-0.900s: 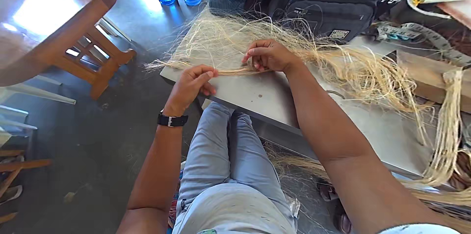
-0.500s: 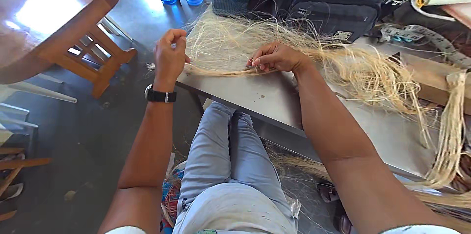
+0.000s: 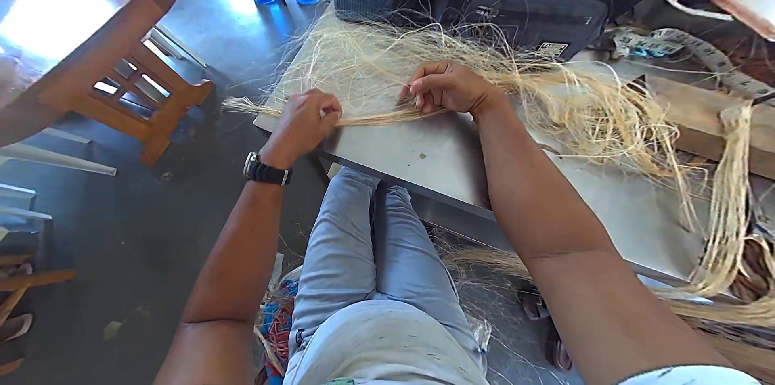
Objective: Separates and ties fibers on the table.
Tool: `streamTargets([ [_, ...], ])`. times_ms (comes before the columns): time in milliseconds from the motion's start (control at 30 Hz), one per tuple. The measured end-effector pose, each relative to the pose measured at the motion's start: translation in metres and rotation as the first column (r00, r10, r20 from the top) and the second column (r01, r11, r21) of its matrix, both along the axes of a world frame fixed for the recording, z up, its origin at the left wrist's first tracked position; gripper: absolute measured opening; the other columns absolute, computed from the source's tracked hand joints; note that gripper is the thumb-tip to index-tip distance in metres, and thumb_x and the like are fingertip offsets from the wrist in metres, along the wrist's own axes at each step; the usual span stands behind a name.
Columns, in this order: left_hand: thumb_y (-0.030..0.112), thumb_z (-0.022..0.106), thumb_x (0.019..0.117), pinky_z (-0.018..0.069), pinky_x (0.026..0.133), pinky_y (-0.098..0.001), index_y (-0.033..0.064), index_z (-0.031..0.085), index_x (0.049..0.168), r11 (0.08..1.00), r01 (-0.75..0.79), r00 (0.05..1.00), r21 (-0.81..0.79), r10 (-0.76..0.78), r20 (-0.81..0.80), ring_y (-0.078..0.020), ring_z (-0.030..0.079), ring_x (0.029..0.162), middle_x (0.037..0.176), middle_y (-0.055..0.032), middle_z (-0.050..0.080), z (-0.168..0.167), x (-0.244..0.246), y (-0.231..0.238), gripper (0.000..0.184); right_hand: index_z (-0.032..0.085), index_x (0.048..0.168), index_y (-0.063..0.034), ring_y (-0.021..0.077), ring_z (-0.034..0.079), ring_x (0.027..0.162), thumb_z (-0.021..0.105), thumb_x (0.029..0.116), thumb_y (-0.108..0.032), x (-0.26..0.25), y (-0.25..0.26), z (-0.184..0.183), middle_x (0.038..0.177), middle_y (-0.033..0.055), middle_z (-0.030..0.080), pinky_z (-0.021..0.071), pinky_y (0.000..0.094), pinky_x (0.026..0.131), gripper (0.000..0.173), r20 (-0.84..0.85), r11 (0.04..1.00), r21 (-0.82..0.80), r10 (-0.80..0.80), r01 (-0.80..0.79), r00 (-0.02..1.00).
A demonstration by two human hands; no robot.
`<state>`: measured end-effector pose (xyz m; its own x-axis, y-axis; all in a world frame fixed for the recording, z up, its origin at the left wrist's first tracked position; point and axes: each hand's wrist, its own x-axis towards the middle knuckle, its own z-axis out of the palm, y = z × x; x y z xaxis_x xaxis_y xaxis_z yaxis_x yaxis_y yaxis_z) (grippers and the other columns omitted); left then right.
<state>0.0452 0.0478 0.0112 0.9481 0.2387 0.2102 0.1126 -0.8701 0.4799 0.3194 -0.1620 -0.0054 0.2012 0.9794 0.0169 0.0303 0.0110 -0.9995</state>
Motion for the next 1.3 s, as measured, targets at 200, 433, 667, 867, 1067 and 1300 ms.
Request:
streamTargets([
  [200, 0.025, 0.064, 0.1002, 0.0542, 0.08, -0.0409, 0.0127, 0.076, 0.103, 0.997, -0.067, 0.981, -0.043, 0.073, 0.181, -0.0169, 0.063, 0.088, 0.109, -0.0062, 0.067, -0.036, -0.019, -0.004, 0.017, 0.062, 0.092, -0.0169, 0.008, 0.066, 0.063, 0.04, 0.1034, -0.017, 0.01, -0.002, -0.006, 0.109, 0.0048, 0.075, 0.0536, 0.0225, 0.053, 0.024, -0.25, 0.978, 0.147, -0.109, 0.149, 0.962],
  [433, 0.025, 0.056, 0.1052, 0.0574, 0.072, -0.0388, 0.0047, 0.07, 0.113, 0.974, -0.131, 0.96, -0.184, 0.171, 0.223, -0.0166, 0.065, 0.076, 0.098, -0.0095, 0.069, -0.03, -0.019, -0.004, 0.026, 0.06, 0.083, -0.0226, 0.007, 0.064, 0.063, 0.035, 0.1018, -0.021, 0.014, -0.006, -0.004, 0.102, -0.0007, 0.076, 0.0516, 0.0226, 0.052, 0.031, -0.323, 0.952, 0.21, -0.147, 0.222, 0.935],
  [667, 0.028, 0.047, 0.1075, 0.0578, 0.071, -0.0427, 0.0038, 0.066, 0.122, 0.892, -0.358, 0.887, -0.276, 0.418, 0.198, -0.0199, 0.068, 0.076, 0.101, -0.0125, 0.071, 0.017, -0.005, 0.028, 0.034, 0.06, 0.079, -0.0231, 0.0062, 0.065, 0.063, 0.04, 0.0984, -0.019, 0.012, -0.007, -0.006, 0.081, -0.0031, 0.072, 0.0537, 0.0223, 0.055, 0.028, -0.255, 0.984, 0.146, -0.065, 0.105, 0.965],
  [867, 0.024, 0.049, 0.1056, 0.0521, 0.086, -0.0572, 0.0059, 0.071, 0.118, 0.958, -0.287, 0.953, 0.014, 0.284, 0.103, -0.0312, 0.068, 0.092, 0.098, -0.0158, 0.071, 0.063, 0.02, 0.046, 0.03, 0.06, 0.078, -0.0224, 0.0076, 0.066, 0.064, 0.04, 0.0984, -0.019, 0.016, -0.006, -0.01, 0.08, -0.0021, 0.072, 0.0547, 0.0241, 0.058, 0.029, -0.262, 0.984, 0.168, -0.018, 0.064, 0.965],
  [1067, 0.01, 0.057, 0.0995, 0.049, 0.092, -0.0663, 0.0127, 0.074, 0.117, 0.974, -0.029, 0.962, 0.227, 0.089, -0.258, -0.0408, 0.067, 0.105, 0.107, -0.0202, 0.071, 0.052, 0.061, 0.054, 0.025, 0.061, 0.079, -0.0199, 0.01, 0.068, 0.065, 0.04, 0.0981, -0.018, 0.017, -0.006, -0.011, 0.081, 0.0006, 0.073, 0.0563, 0.0257, 0.06, 0.028, -0.274, 0.985, 0.167, -0.004, 0.052, 0.962],
  [1300, 0.013, 0.063, 0.0952, 0.0483, 0.084, -0.0745, 0.0069, 0.073, 0.105, 0.923, -0.051, 0.893, 0.381, 0.213, -0.398, -0.0496, 0.065, 0.109, 0.108, -0.0246, 0.07, 0.042, 0.071, 0.066, 0.015, 0.062, 0.079, -0.0208, 0.0092, 0.068, 0.067, 0.04, 0.0985, -0.018, 0.017, -0.006, -0.011, 0.082, -0.0006, 0.074, 0.057, 0.0256, 0.061, 0.03, -0.271, 0.983, 0.178, -0.003, 0.054, 0.962],
])
